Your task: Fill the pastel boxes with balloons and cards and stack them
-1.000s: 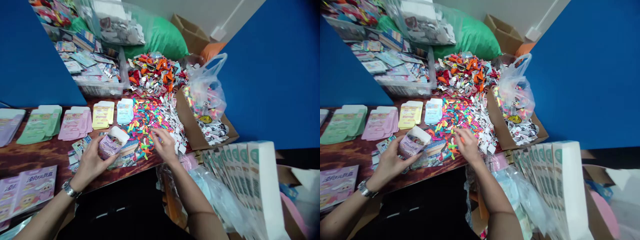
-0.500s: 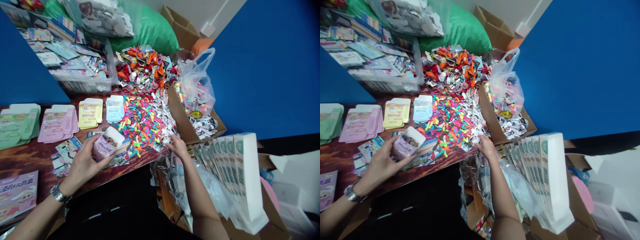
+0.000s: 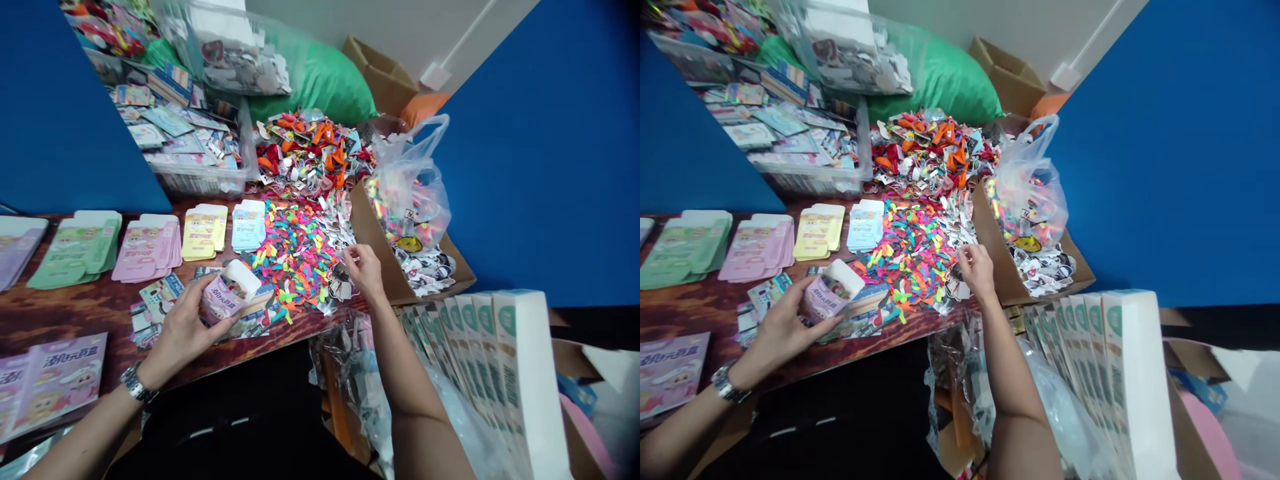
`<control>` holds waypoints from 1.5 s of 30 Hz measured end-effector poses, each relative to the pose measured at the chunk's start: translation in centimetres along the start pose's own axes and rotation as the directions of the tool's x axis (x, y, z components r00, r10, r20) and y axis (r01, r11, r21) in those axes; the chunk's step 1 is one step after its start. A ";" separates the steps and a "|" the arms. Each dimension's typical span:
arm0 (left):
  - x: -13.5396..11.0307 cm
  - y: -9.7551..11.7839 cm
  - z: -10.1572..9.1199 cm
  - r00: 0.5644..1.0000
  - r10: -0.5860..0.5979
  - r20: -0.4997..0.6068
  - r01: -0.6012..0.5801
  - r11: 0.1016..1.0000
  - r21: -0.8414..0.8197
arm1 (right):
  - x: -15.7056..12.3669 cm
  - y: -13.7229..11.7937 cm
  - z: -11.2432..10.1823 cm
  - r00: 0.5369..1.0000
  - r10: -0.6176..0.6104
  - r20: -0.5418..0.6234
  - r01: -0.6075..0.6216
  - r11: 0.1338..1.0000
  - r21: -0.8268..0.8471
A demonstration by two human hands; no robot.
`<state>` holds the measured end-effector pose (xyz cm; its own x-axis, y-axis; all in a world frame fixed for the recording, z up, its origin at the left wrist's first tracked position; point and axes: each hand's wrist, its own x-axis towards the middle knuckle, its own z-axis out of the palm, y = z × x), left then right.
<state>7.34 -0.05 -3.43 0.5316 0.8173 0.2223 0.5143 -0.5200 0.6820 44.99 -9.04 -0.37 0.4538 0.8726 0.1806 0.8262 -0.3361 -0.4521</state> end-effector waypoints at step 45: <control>1.6 1.6 3.1 0.991 0.130 0.002 -0.130 0.988 0.086 | -1.2 -15.0 3.5 0.824 -0.436 0.361 0.284 0.871 0.402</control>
<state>11.09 -0.35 -4.14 0.5955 0.7420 0.3079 0.4966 -0.6413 0.5849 30.89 -3.82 3.11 -0.1063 0.9939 0.0302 0.7138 0.0974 -0.6935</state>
